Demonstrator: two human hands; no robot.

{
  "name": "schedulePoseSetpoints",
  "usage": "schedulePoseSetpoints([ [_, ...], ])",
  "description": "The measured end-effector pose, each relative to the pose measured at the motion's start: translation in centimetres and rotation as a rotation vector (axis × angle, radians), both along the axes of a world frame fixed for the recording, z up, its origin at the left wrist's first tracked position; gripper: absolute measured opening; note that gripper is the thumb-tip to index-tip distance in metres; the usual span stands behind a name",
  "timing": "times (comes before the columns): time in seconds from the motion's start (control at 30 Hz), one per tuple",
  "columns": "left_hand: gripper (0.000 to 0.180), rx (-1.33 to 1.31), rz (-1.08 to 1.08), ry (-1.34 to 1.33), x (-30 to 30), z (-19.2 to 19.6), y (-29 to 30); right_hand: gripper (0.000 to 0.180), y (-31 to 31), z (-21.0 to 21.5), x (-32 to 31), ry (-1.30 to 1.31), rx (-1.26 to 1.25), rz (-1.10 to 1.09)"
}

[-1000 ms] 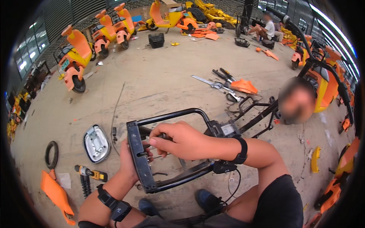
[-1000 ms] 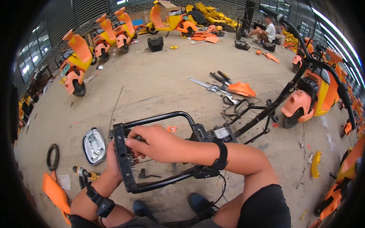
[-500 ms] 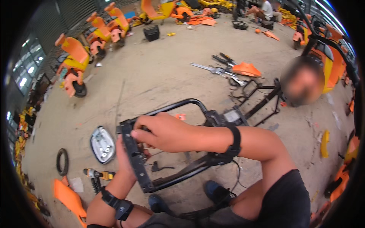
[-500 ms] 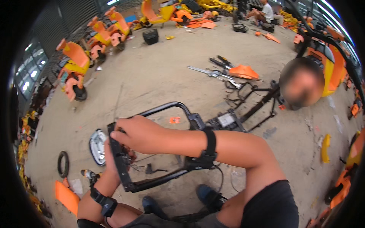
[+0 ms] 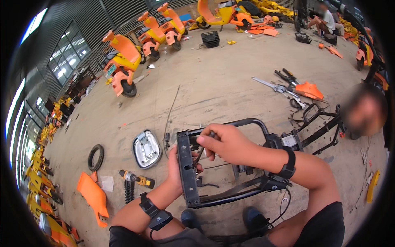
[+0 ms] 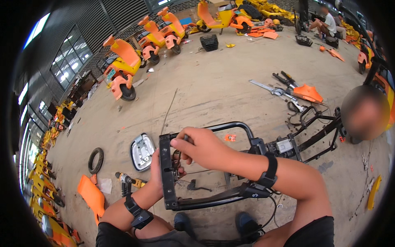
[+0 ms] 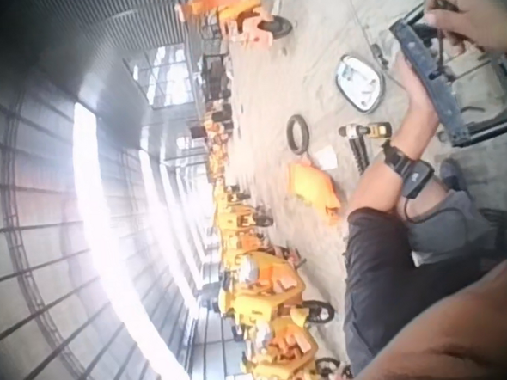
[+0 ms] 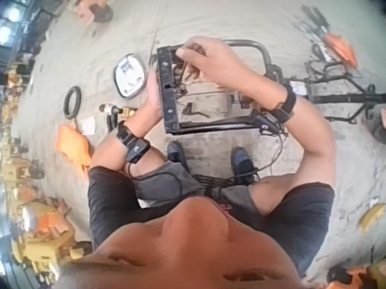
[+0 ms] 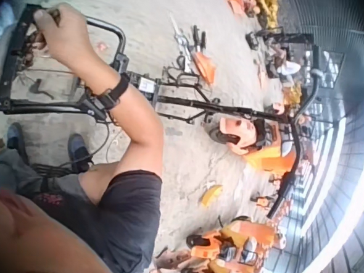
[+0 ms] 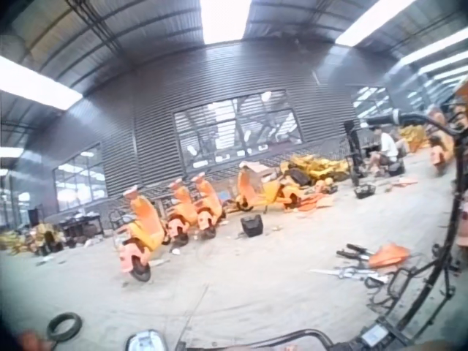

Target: The person uses a screwdriver to tighten screws on a black metal frame, likely part of an electric scooter. They repeatedly insert and turn the screwdriver into multiple screw holes on the frame's side panel while holding the frame steady with their other hand.

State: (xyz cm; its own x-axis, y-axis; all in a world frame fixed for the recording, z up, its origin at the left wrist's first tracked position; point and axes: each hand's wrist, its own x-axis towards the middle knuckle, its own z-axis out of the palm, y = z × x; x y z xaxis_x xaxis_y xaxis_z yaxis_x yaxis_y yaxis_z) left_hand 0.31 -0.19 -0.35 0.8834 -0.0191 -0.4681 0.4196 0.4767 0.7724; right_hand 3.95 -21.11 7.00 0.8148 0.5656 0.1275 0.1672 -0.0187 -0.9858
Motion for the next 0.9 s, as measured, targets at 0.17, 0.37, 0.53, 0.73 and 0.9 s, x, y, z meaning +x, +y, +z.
schedulePoseSetpoints([
  [0.17,0.068,0.01,0.0,-0.063,-0.3,0.2,-0.8,0.026,0.1,-1.1,0.2,-0.063,0.099,0.021],
  [0.37,0.064,0.032,-0.027,-0.024,-0.3,-0.7,-0.2,0.028,-0.5,-1.1,0.0,-0.056,-0.01,0.02],
  [0.53,0.06,0.009,-0.026,-0.022,-0.4,-0.4,-0.7,0.025,-0.8,-1.1,-0.6,-0.043,0.042,0.02],
  [0.73,0.069,-0.005,0.013,-0.011,0.0,0.1,-0.8,0.026,-0.5,-0.9,-0.2,-0.079,0.101,0.032],
  [0.9,0.069,0.025,0.005,-0.021,-0.3,0.1,-0.7,0.027,-0.1,-1.1,-0.2,-0.087,0.116,0.043],
])
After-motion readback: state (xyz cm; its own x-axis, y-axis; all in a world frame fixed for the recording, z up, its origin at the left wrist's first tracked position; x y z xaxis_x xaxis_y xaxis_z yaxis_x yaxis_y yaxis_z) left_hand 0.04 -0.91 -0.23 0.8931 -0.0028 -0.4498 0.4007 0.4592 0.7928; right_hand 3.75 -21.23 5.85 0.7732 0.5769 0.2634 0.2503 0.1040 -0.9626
